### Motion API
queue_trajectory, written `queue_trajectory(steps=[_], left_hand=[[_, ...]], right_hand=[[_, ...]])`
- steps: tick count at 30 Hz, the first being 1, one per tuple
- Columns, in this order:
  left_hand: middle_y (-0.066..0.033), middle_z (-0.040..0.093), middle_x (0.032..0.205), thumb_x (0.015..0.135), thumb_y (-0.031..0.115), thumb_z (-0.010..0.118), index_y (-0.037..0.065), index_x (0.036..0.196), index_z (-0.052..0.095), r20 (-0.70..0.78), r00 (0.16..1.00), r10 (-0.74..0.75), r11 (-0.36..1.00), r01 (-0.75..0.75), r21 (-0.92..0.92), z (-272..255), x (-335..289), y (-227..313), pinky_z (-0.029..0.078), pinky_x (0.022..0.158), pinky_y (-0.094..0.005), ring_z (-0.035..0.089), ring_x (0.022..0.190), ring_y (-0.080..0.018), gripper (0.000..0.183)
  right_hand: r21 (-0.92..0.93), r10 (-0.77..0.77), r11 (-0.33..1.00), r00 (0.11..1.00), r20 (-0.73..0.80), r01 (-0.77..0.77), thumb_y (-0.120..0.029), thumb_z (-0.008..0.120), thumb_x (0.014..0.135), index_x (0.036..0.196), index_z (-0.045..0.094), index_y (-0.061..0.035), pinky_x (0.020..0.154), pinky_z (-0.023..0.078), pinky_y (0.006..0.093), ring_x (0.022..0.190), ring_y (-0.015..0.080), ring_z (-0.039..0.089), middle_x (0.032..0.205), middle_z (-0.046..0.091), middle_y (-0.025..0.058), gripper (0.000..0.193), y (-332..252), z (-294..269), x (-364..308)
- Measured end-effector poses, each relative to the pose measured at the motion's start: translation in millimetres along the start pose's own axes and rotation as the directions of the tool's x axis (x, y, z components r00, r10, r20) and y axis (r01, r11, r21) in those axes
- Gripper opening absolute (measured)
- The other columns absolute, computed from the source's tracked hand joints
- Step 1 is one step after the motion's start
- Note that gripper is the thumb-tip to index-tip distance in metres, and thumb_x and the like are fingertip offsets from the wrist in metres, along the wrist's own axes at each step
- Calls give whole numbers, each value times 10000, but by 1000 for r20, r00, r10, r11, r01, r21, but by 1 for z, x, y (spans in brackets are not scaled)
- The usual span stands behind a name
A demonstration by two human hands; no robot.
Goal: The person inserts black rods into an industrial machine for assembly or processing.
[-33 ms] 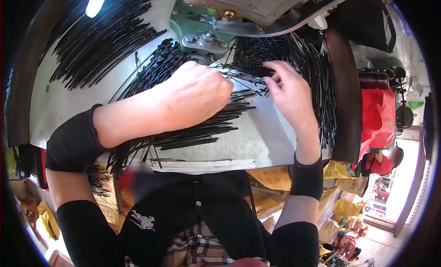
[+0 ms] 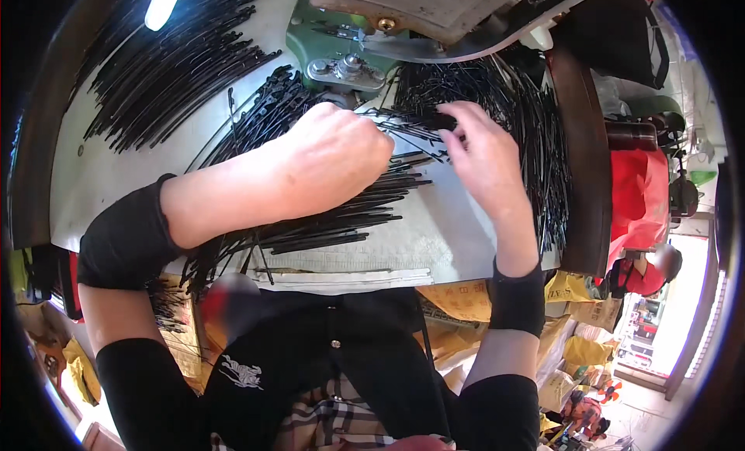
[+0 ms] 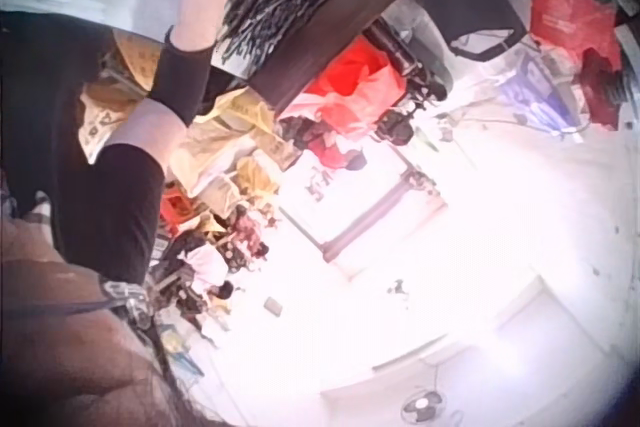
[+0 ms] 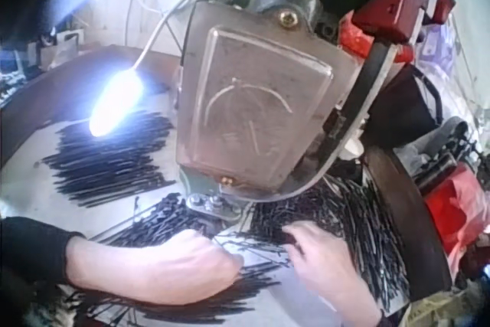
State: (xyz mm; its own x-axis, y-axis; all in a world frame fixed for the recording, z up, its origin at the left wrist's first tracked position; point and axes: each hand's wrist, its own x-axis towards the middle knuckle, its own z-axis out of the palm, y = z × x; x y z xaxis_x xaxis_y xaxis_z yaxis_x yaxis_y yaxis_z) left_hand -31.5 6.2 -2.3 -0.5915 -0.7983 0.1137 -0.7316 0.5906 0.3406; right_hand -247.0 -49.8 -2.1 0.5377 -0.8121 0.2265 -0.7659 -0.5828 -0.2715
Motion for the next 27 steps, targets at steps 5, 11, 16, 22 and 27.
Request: queue_trajectory(steps=[5, 11, 16, 22, 27], left_hand=[[-149, 591, 605, 772, 146, 576, 6, 719, 589, 3, 1000, 0, 999, 0, 40, 7, 6, -2, 490, 578, -399, 607, 615, -332, 150], [-124, 606, 630, 719, 116, 570, 27, 697, 602, -17, 998, -61, 992, 59, -113, 9, 5, -7, 491, 617, -392, 610, 639, -315, 97], [-112, 607, 646, 715, 115, 592, 23, 704, 598, -98, 992, -85, 960, 55, -276, 3, 2, -13, 492, 625, -371, 610, 636, -294, 93], [-68, 615, 653, 753, 125, 615, 5, 842, 632, -39, 987, -157, 841, 113, -528, -12, -5, -34, 469, 559, -278, 586, 569, -148, 151], [-19, 606, 687, 813, 155, 570, -18, 1009, 598, 210, 952, -224, 475, 294, -830, -21, -15, -52, 420, 437, -188, 520, 533, -52, 263]], right_hand=[[-175, -62, 983, 998, 5, 62, -103, 566, 817, 939, 593, -69, 672, 497, 386, 784, 288, 610, 948, 578, 66, 129, -2, 12, 6], [-155, -81, 985, 997, -13, 78, -122, 562, 826, 875, 578, -67, 649, 493, 399, 763, 283, 609, 900, 568, 65, 75, -1, 15, 5], [241, -52, 965, 974, -220, 106, -56, 600, 823, 931, 572, -46, 608, 495, 271, 676, 196, 624, 856, 600, 68, 112, -6, 12, 7], [722, 203, 692, 957, -206, 9, -48, 558, 886, 986, 525, 16, 637, 489, 223, 712, 116, 617, 865, 619, 72, 124, -17, 20, 11], [726, 250, 677, 965, -76, -118, -27, 589, 855, 951, 551, 27, 632, 476, 214, 680, 97, 596, 816, 617, 55, 116, -11, 37, 10]])
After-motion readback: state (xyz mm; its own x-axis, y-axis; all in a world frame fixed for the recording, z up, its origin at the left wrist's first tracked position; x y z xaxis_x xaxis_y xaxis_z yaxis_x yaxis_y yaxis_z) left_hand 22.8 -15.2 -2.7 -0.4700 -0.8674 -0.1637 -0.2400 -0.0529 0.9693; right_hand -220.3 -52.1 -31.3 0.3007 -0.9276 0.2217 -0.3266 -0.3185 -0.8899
